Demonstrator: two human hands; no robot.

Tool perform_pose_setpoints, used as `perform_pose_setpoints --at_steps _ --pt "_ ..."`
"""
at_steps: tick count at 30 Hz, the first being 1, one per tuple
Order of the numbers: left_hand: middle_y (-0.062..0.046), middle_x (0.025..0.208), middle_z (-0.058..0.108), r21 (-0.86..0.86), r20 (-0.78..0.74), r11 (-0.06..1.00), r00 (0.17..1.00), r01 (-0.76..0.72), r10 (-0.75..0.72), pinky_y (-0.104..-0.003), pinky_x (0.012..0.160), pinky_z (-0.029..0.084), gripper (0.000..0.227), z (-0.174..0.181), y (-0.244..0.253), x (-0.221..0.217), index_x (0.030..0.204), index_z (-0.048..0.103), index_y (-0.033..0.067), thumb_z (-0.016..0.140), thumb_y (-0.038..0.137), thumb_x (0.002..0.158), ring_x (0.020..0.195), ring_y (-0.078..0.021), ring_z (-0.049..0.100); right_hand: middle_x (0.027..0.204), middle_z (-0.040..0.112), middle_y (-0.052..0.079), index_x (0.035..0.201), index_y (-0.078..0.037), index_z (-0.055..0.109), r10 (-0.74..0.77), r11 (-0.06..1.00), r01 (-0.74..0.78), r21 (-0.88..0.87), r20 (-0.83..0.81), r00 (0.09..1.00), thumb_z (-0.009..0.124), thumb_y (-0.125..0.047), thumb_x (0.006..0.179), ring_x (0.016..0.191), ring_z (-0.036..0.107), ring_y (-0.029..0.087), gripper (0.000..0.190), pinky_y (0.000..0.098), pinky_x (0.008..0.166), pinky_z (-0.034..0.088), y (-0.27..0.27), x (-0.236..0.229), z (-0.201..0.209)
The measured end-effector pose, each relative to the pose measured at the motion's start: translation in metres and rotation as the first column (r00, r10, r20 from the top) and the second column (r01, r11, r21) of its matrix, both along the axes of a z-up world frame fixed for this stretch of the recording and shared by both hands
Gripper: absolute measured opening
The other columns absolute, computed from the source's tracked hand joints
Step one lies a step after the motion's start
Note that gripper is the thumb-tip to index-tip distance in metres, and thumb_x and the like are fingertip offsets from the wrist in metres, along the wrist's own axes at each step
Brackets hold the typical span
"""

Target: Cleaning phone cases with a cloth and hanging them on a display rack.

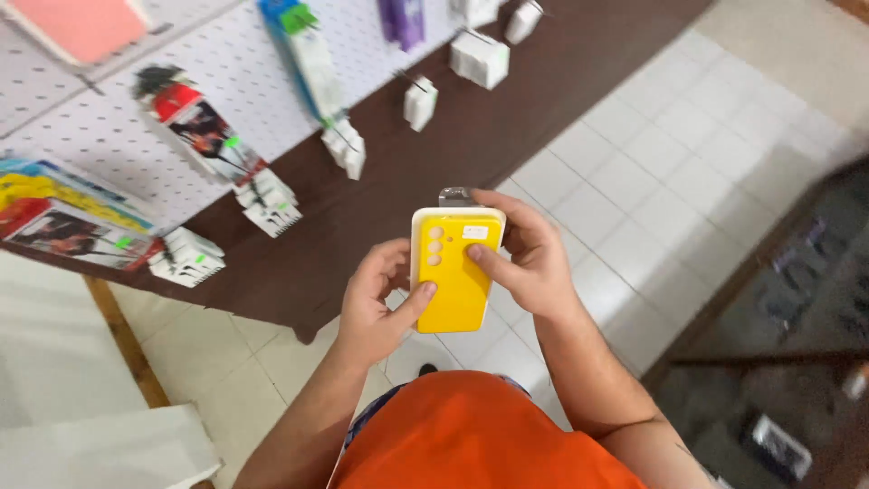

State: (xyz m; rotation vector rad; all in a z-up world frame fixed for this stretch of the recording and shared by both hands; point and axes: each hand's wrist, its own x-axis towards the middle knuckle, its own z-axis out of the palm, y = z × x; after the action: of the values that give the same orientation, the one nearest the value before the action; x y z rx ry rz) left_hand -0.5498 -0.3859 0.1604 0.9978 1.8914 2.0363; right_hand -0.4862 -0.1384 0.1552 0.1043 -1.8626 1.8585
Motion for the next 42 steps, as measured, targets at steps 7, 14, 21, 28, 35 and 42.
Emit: perform_pose_setpoints --at_steps 7,14,21,28,35,42 --pt "-0.023 0.132 0.077 0.019 -0.018 0.987 0.987 -0.160 0.160 -0.048 0.095 0.071 0.081 0.008 -0.004 -0.037 0.168 0.040 0.0014 0.086 0.007 0.101 0.107 -0.0360 0.082 0.118 0.078 0.026 0.151 0.006 0.070 0.265 0.963 -0.264 -0.052 0.013 0.964 0.082 0.002 0.097 0.100 0.081 0.039 0.055 0.0553 0.095 0.072 -0.006 -0.094 0.022" --pt "-0.023 0.139 0.066 0.021 -0.122 0.922 0.914 -0.388 0.387 -0.049 0.098 0.071 0.077 0.001 0.023 -0.093 0.166 0.049 0.0011 0.088 0.017 0.101 0.116 -0.0388 0.081 0.097 0.078 0.018 0.146 0.005 0.075 0.478 0.879 -0.477 -0.003 0.005 0.879 0.074 -0.009 0.109 0.077 0.079 0.025 0.039 0.0429 0.074 0.073 0.010 -0.184 0.023" --pt "-0.013 0.129 0.068 -0.069 -0.195 0.755 0.751 -0.652 0.631 -0.049 0.109 0.063 0.058 0.028 0.025 -0.126 0.155 0.071 0.0103 0.089 0.021 0.102 0.123 -0.0342 0.073 0.106 0.084 0.023 0.139 0.007 0.080 0.641 0.754 -0.617 0.226 -0.046 0.766 0.084 -0.008 0.102 0.093 0.083 0.034 0.041 0.0493 0.086 0.069 -0.001 -0.255 0.050" --pt "-0.019 0.127 0.069 0.002 -0.377 0.672 0.622 -0.740 0.686 -0.053 0.104 0.065 0.060 0.078 -0.031 -0.156 0.158 0.069 0.0076 0.086 0.011 0.100 0.123 -0.0415 0.074 0.114 0.087 0.023 0.141 0.003 0.082 0.670 0.707 -0.529 0.470 -0.204 0.714 0.085 -0.007 0.101 0.106 0.084 0.045 0.041 0.0554 0.099 0.067 -0.062 -0.301 0.112" --pt "-0.011 0.142 0.062 -0.031 -0.481 0.627 0.561 -0.778 0.673 -0.040 0.103 0.063 0.061 0.169 -0.089 -0.195 0.162 0.064 0.0149 0.068 0.016 0.101 0.130 -0.0256 0.071 0.127 0.084 0.008 0.152 -0.012 0.073 0.573 0.706 -0.161 0.690 -0.422 0.702 0.077 -0.033 0.111 0.107 0.080 0.023 0.046 0.0396 0.090 0.063 -0.128 -0.339 0.179" --pt "-0.016 0.151 0.063 0.122 -0.569 0.654 0.487 -0.747 0.663 -0.033 0.090 0.076 0.069 0.208 -0.114 -0.235 0.167 0.060 0.0158 0.073 0.004 0.100 0.134 -0.0307 0.074 0.126 0.085 0.007 0.153 -0.010 0.074 0.408 0.782 0.066 0.619 -0.590 0.697 0.085 -0.024 0.105 0.100 0.079 0.019 0.051 0.0345 0.087 0.066 -0.165 -0.365 0.215"
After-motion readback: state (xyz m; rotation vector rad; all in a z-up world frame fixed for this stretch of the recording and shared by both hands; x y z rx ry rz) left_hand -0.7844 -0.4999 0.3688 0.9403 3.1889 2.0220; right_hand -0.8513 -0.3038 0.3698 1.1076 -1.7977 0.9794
